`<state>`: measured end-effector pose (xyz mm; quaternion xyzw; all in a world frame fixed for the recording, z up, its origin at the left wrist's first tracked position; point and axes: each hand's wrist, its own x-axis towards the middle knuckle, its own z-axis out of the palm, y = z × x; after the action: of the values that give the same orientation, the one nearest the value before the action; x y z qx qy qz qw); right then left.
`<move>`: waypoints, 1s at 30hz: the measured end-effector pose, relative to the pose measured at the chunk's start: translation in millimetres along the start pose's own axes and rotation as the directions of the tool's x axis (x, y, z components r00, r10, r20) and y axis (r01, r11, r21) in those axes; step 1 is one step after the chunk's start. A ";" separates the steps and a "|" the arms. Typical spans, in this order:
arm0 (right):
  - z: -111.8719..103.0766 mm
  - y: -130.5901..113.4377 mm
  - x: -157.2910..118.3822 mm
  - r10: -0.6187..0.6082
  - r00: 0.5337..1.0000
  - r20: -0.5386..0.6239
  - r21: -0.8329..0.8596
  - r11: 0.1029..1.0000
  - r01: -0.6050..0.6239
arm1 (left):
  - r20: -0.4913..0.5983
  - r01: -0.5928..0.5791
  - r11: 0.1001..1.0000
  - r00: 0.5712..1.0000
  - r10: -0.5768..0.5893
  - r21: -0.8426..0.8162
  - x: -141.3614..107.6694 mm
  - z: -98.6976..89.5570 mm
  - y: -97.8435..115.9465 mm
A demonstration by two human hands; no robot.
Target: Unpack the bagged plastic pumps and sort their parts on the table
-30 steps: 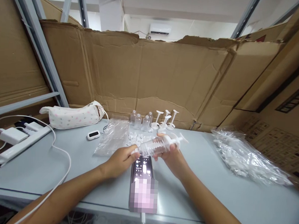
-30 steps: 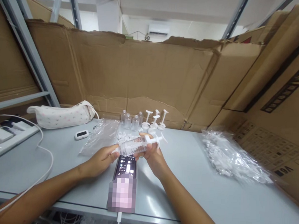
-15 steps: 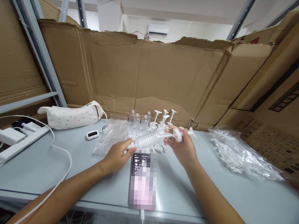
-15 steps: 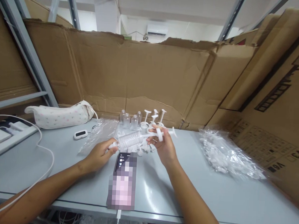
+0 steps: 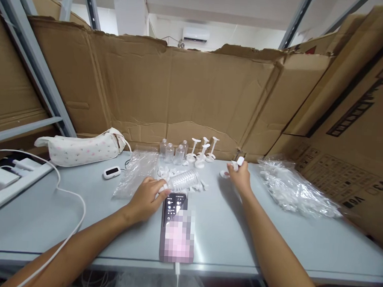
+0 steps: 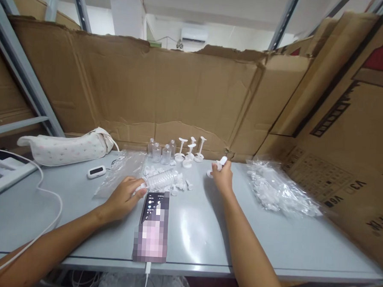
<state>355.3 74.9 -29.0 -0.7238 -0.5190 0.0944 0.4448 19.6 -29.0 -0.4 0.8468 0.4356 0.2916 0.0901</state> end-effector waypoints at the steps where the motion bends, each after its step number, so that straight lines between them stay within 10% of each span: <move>1: 0.5 2.7 1.8 0.010 1.000 0.005 -0.046 0.999 -0.010 | 0.002 -0.012 1.000 1.000 0.012 0.006 -0.2 0.9 -0.9; 10: -1.8 13.9 5.2 -0.009 1.000 0.026 -0.398 0.917 0.019 | 0.016 -0.086 0.995 0.996 0.085 0.044 -2.1 2.0 -2.7; 30: 5.5 7.2 -1.8 0.031 0.998 0.058 -0.545 0.839 0.006 | 0.067 -0.189 0.982 0.980 0.187 0.024 -5.9 1.8 5.7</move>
<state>356.0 76.0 -38.2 -0.8202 -0.5338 -0.0308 0.2034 21.8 -36.9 -2.0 0.8944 0.3551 0.2645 0.0632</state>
